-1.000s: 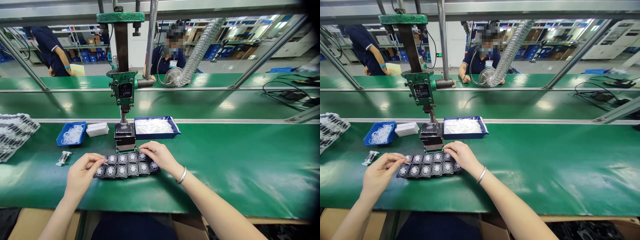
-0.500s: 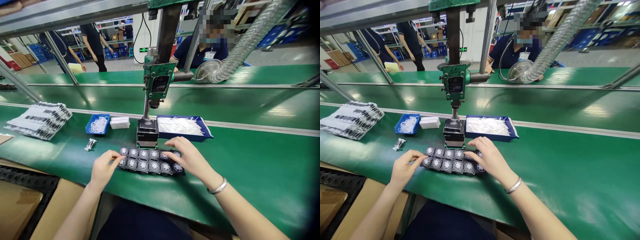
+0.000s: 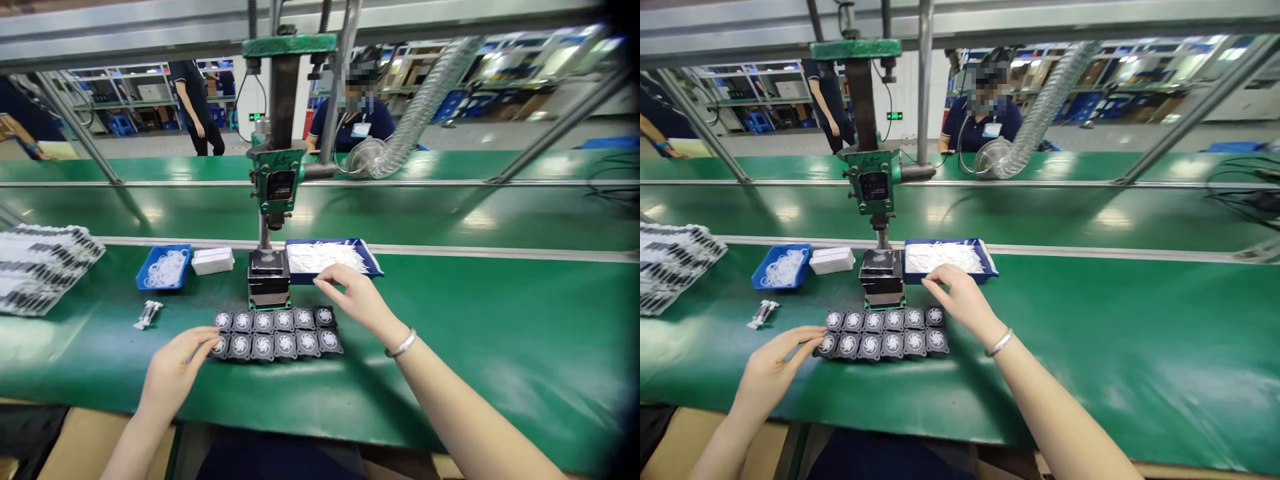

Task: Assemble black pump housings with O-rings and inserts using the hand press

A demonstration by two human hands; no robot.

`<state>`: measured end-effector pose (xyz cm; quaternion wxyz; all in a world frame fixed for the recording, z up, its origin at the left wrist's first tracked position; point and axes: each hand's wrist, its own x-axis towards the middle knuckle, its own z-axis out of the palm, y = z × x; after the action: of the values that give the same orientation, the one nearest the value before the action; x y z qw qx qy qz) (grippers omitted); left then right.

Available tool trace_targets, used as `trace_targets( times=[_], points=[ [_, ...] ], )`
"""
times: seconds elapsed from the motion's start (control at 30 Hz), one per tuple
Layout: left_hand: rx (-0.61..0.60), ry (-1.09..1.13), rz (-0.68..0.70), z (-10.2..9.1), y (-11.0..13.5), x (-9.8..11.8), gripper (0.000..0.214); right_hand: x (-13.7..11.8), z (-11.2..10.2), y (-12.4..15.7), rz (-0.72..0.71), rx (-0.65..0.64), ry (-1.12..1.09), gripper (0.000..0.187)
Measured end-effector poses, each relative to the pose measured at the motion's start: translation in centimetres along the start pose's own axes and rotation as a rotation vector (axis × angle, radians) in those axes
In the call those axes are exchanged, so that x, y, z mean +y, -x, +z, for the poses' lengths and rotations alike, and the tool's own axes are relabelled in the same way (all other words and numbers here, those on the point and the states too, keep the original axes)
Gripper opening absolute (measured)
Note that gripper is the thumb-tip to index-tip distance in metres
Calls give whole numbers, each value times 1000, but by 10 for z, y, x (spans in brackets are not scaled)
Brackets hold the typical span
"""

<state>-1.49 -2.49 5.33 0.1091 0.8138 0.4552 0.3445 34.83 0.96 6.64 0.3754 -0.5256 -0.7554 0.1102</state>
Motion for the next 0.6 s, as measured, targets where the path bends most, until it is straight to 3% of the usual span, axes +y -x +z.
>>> trace_targets(
  times=[0.13,0.27,0.43,0.6],
  points=[
    [-5,-45,37,-8,0,-6,25,29,-9,-35,118,31,102,15],
    [27,-90,22,-9,2,-7,33,48,-10,-62,192,-33,200,11],
    [31,-47,101,-2,-1,-8,24,38,1,-73,182,-227,290,14],
    [101,-46,77,-6,-3,-2,21,21,8,-79,219,-383,406,30]
  ],
)
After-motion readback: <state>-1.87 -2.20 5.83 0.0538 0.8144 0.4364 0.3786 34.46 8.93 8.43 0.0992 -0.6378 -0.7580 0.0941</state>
